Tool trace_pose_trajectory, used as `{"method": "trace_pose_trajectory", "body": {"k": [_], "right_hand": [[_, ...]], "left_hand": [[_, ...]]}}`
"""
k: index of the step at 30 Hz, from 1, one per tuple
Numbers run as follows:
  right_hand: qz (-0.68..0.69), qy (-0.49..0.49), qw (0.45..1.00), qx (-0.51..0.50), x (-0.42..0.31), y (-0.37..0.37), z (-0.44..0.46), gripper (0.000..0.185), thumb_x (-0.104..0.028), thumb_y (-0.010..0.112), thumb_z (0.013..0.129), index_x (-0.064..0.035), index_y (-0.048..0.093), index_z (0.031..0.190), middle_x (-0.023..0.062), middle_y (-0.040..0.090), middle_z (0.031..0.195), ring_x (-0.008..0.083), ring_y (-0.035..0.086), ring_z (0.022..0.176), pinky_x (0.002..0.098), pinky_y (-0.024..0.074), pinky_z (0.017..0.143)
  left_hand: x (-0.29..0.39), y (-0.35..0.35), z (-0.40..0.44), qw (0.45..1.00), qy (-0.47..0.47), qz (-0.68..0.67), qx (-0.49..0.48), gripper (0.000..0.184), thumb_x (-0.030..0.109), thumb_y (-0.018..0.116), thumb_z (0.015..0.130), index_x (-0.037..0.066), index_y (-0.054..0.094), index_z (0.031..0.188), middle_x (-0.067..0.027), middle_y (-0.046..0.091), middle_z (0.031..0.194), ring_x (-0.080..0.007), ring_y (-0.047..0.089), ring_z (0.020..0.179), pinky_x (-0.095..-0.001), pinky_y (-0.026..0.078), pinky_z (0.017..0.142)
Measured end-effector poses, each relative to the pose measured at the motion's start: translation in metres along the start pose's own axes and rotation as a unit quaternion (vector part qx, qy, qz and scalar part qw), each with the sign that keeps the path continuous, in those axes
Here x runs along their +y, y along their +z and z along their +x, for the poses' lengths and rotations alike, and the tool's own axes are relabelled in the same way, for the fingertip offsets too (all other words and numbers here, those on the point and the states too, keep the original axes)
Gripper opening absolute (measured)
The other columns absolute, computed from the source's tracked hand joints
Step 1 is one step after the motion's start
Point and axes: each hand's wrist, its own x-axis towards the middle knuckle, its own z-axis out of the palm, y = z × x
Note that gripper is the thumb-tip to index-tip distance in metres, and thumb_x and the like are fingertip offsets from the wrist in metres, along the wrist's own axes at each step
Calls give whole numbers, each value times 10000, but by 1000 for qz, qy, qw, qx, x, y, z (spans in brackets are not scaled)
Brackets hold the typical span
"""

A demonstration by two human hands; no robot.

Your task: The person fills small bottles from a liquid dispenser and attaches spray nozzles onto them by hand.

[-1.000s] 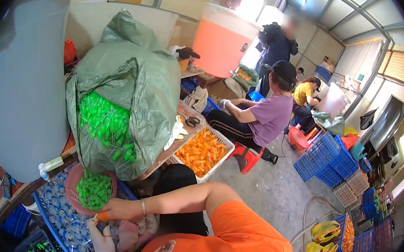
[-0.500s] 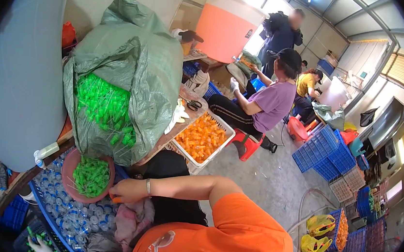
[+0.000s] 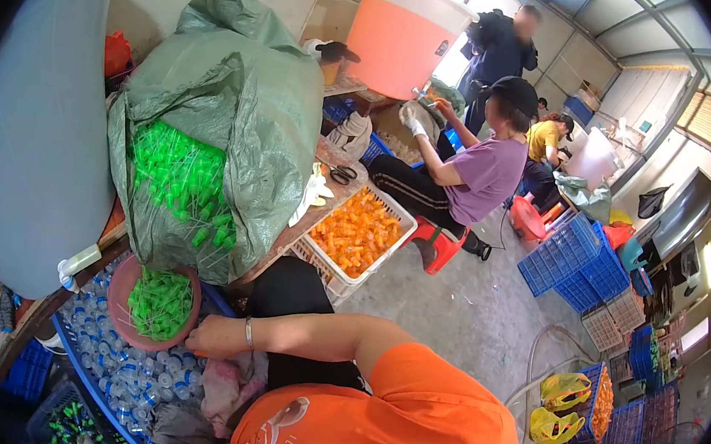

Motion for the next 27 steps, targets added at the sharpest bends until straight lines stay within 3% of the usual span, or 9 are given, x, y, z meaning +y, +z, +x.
{"method": "trace_pose_trajectory", "body": {"k": [16, 17, 18, 19, 20, 21, 22, 23, 27], "right_hand": [[6, -16, 1000, -18, -6, -6, -2, 181, -216, 581, 841, -37, 585, 870, 143, 636, 772, 331, 638, 705, 448, 500, 622], [7, -16, 1000, -17, -6, -5, -2, 181, -216, 581, 841, -37, 585, 870, 143, 636, 772, 331, 638, 705, 448, 500, 622], [3, -16, 1000, -21, -6, -4, -2, 179, -212, 579, 840, -35, 585, 868, 144, 636, 771, 332, 637, 703, 449, 499, 618], [-1, -16, 1000, -25, -5, -4, -2, 176, -207, 576, 839, -33, 584, 865, 144, 637, 769, 334, 637, 700, 451, 497, 614], [-5, -16, 999, -29, -5, -4, -2, 174, -203, 574, 838, -31, 583, 862, 145, 637, 768, 335, 636, 697, 452, 496, 610], [-5, -16, 999, -29, -5, -5, -2, 174, -203, 574, 838, -31, 583, 862, 145, 637, 768, 335, 636, 697, 452, 496, 610], [-1, -15, 999, -28, -6, -6, -2, 173, -200, 573, 835, -29, 582, 859, 145, 637, 767, 335, 636, 697, 452, 495, 609], [3, -14, 1000, -27, -7, -7, -2, 173, -198, 571, 832, -27, 582, 856, 145, 638, 766, 335, 636, 697, 452, 495, 607], [3, -13, 1000, -25, -7, -4, -2, 174, -195, 573, 821, -22, 579, 846, 146, 638, 763, 336, 635, 697, 452, 494, 605]], "left_hand": [[-5, 42, 13, 954, 45, 22, -296, 386, 183, 317, 1000, 136, 454, 1358, -53, 472, 1386, -174, 446, 1260, -303, 377, 1015], [-10, 47, 8, 939, 136, 210, -237, 385, 179, 323, 996, 143, 459, 1354, -51, 480, 1375, -173, 449, 1255, -307, 375, 1018], [-9, 49, 0, 880, 220, 387, -168, 384, 175, 328, 992, 151, 464, 1350, -48, 487, 1364, -171, 452, 1250, -312, 373, 1020], [-8, 51, -4, 779, 293, 546, -92, 384, 171, 334, 987, 158, 469, 1346, -46, 494, 1352, -169, 455, 1245, -317, 371, 1023], [-9, 53, 1, 780, 293, 546, -92, 384, 171, 334, 987, 158, 469, 1346, -46, 494, 1352, -169, 455, 1245, -317, 371, 1023], [-9, 53, 9, 888, 234, 364, -154, 382, 182, 340, 986, 156, 472, 1344, -44, 493, 1353, -169, 455, 1244, -318, 370, 1022], [-10, 52, 17, 951, 162, 163, -208, 380, 193, 347, 985, 153, 475, 1341, -43, 492, 1354, -169, 454, 1243, -319, 368, 1022], [-8, 50, 18, 963, 82, -46, -252, 379, 204, 353, 984, 151, 477, 1338, -42, 491, 1355, -168, 453, 1242, -320, 367, 1021], [-8, 43, 9, 962, 47, -59, -263, 380, 221, 380, 974, 148, 482, 1333, -49, 493, 1350, -164, 453, 1238, -322, 366, 1019]]}}
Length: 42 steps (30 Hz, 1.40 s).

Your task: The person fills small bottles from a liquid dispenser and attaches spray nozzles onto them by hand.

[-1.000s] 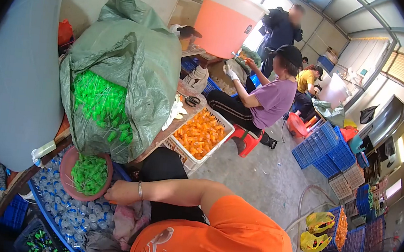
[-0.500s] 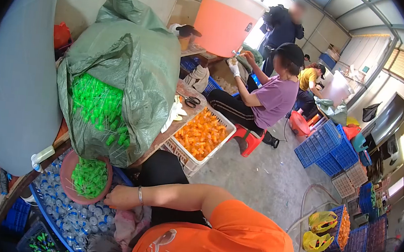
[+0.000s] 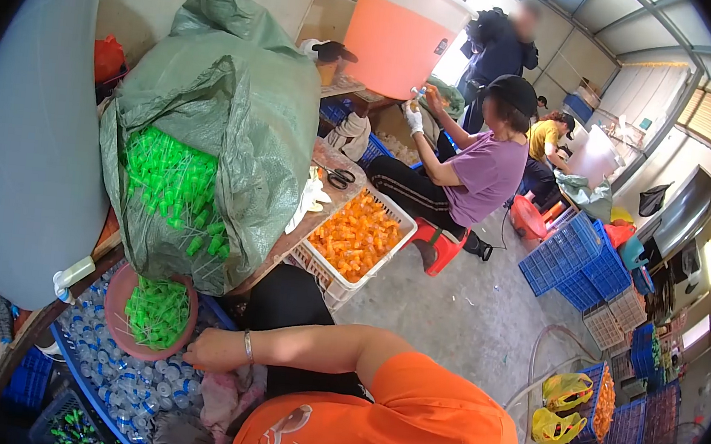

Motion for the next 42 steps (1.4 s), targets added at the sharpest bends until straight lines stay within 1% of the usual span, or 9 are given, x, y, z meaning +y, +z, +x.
{"method": "trace_pose_trajectory", "body": {"k": [15, 21, 24, 25, 28, 30, 31, 33, 42], "right_hand": [[10, -8, 1000, 25, 0, 4, 0, 192, -220, 571, 818, -30, 602, 814, 149, 641, 705, 335, 639, 678, 452, 483, 598], [17, -1, 1000, 0, 0, 3, -1, 173, -188, 579, 799, -19, 567, 833, 140, 618, 734, 332, 630, 705, 442, 496, 617], [10, -7, 1000, -3, 1, 2, -1, 172, -192, 579, 802, -24, 569, 835, 140, 621, 739, 333, 631, 706, 444, 496, 617], [6, -10, 1000, -4, 1, 2, 0, 171, -193, 579, 803, -26, 570, 836, 140, 622, 742, 334, 631, 706, 444, 496, 616], [6, -3, 1000, -6, 7, 4, -1, 177, -202, 581, 807, -29, 576, 840, 141, 628, 752, 330, 636, 713, 443, 498, 617], [23, -5, 1000, -5, 0, 14, 1, 179, -207, 582, 809, -31, 579, 842, 141, 630, 756, 329, 638, 717, 443, 499, 617], [24, 0, 1000, -7, -3, 15, 0, 183, -211, 582, 810, -31, 581, 842, 141, 632, 760, 329, 640, 720, 444, 500, 619], [6, 8, 1000, -12, 2, 5, -1, 189, -218, 583, 814, -31, 586, 844, 142, 636, 768, 330, 644, 727, 446, 502, 623], [-5, 14, 999, -33, 1, 10, 3, 201, -227, 585, 814, -32, 599, 860, 148, 641, 778, 337, 646, 727, 453, 505, 629]], "left_hand": [[35, -14, -4, 982, -145, -114, -33, 420, 306, 519, 923, 133, 508, 1305, -85, 507, 1325, -141, 449, 1219, -327, 364, 1006], [13, -11, 14, 968, -193, -153, -43, 444, 335, 565, 906, 128, 516, 1296, -96, 512, 1317, -134, 448, 1213, -329, 364, 1002], [-6, -7, 32, 970, -161, -174, -45, 533, 399, 610, 881, 134, 499, 1330, -144, 461, 1385, -199, 413, 1275, -427, 338, 1038], [-4, 0, 33, 970, -163, -174, -44, 533, 399, 610, 881, 134, 499, 1330, -144, 461, 1385, -199, 413, 1275, -427, 338, 1038], [4, 23, 39, 948, -134, -287, 17, 317, 205, 570, 890, 57, 543, 1169, -80, 530, 1023, -142, 454, 865, -315, 353, 723], [-18, 23, 27, 927, -123, -349, 65, 183, 76, 544, 896, 5, 572, 1062, -37, 576, 782, -104, 481, 592, -240, 363, 512], [-23, 20, 21, 926, -132, -347, 70, 183, 76, 544, 896, 5, 572, 1062, -37, 576, 782, -104, 481, 592, -240, 363, 512], [-19, 20, 24, 959, -106, -245, 98, 130, 110, 567, 893, 1, 620, 942, -25, 581, 698, -116, 475, 542, -267, 370, 491], [-26, 23, 34, 955, -70, -269, 108, 164, 147, 584, 891, 0, 604, 961, -24, 591, 731, -108, 470, 554, -269, 365, 498]]}}
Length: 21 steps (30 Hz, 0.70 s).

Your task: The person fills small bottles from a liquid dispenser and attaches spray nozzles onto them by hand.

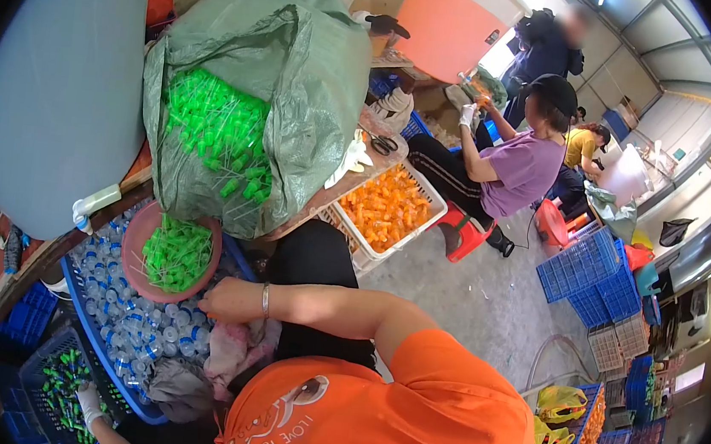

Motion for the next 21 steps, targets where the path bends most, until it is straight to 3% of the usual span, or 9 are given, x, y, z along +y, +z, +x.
{"method": "trace_pose_trajectory", "body": {"k": [15, 19, 21], "right_hand": [[-18, 14, 1000, -12, 1, 2, -1, 198, -222, 586, 825, -33, 607, 881, 142, 654, 803, 332, 653, 754, 454, 508, 648], [-19, 17, 1000, -16, 1, 3, -1, 196, -219, 584, 823, -34, 609, 886, 140, 656, 804, 328, 655, 751, 454, 507, 642], [-18, 14, 1000, -5, 2, 5, -2, 194, -218, 583, 816, -37, 616, 880, 148, 654, 778, 335, 653, 735, 459, 503, 637]], "left_hand": [[29, -1, -26, 999, -26, 35, 0, 147, 174, 564, 912, 46, 591, 979, 1, 540, 657, -110, 490, 507, -265, 380, 434], [71, 4, -61, 999, -13, 38, 12, 141, 178, 561, 919, 48, 588, 966, 1, 540, 660, -111, 489, 510, -270, 380, 435], [48, 2, -43, 999, -18, 34, 2, 140, 178, 561, 920, 48, 587, 965, 0, 541, 664, -111, 490, 512, -271, 380, 435]]}}
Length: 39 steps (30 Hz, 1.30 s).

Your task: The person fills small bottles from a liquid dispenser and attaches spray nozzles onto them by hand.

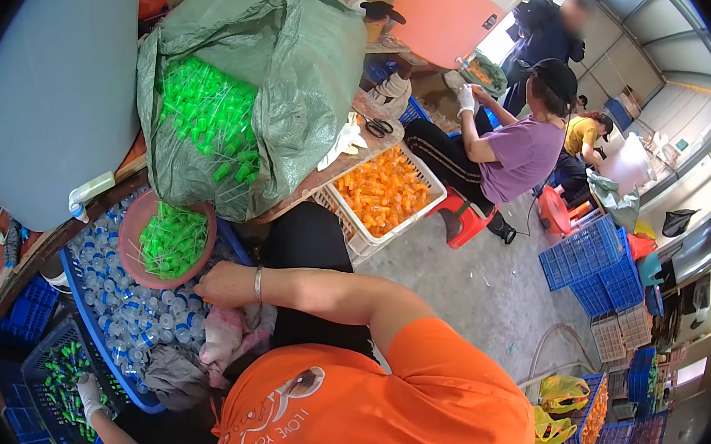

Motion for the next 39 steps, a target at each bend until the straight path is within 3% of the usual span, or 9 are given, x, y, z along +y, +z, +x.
{"method": "trace_pose_trajectory", "body": {"k": [7, 11, 18, 22, 39], "right_hand": [[1, -11, 1000, 18, 2, 3, 1, 191, -211, 571, 806, -39, 628, 871, 165, 650, 720, 348, 649, 697, 474, 492, 615], [-8, -6, 1000, -1, 2, 3, 1, 195, -216, 589, 813, -37, 610, 885, 138, 656, 785, 331, 653, 728, 451, 504, 622], [-11, 2, 1000, -9, 0, 0, 1, 197, -223, 592, 816, -37, 612, 878, 138, 654, 772, 332, 653, 728, 454, 505, 623], [-10, -2, 1000, -2, 1, 3, 1, 201, -226, 594, 815, -37, 614, 879, 141, 654, 768, 334, 653, 730, 456, 504, 626], [-17, -5, 1000, -2, 3, 6, -1, 202, -220, 604, 800, -32, 612, 873, 151, 653, 775, 339, 651, 733, 456, 502, 633]], "left_hand": [[-15, 1, 13, 1000, 2, -9, 3, 140, 179, 560, 922, 47, 588, 958, 1, 542, 658, -111, 492, 514, -272, 377, 437], [19, -1, -18, 1000, 13, 26, 3, 145, 180, 559, 921, 43, 592, 957, -1, 546, 656, -112, 492, 513, -271, 375, 439], [21, -1, -20, 999, 7, 42, -4, 156, 188, 566, 917, 46, 596, 975, -4, 550, 665, -112, 492, 515, -266, 385, 447], [-15, -1, 11, 1000, -14, 0, 2, 168, 192, 569, 915, 50, 588, 1002, -3, 551, 660, -111, 495, 515, -261, 392, 445], [-24, 5, 26, 1000, -5, -14, 6, 213, 187, 570, 907, 44, 588, 1065, -9, 569, 697, -115, 507, 524, -269, 407, 437]]}}
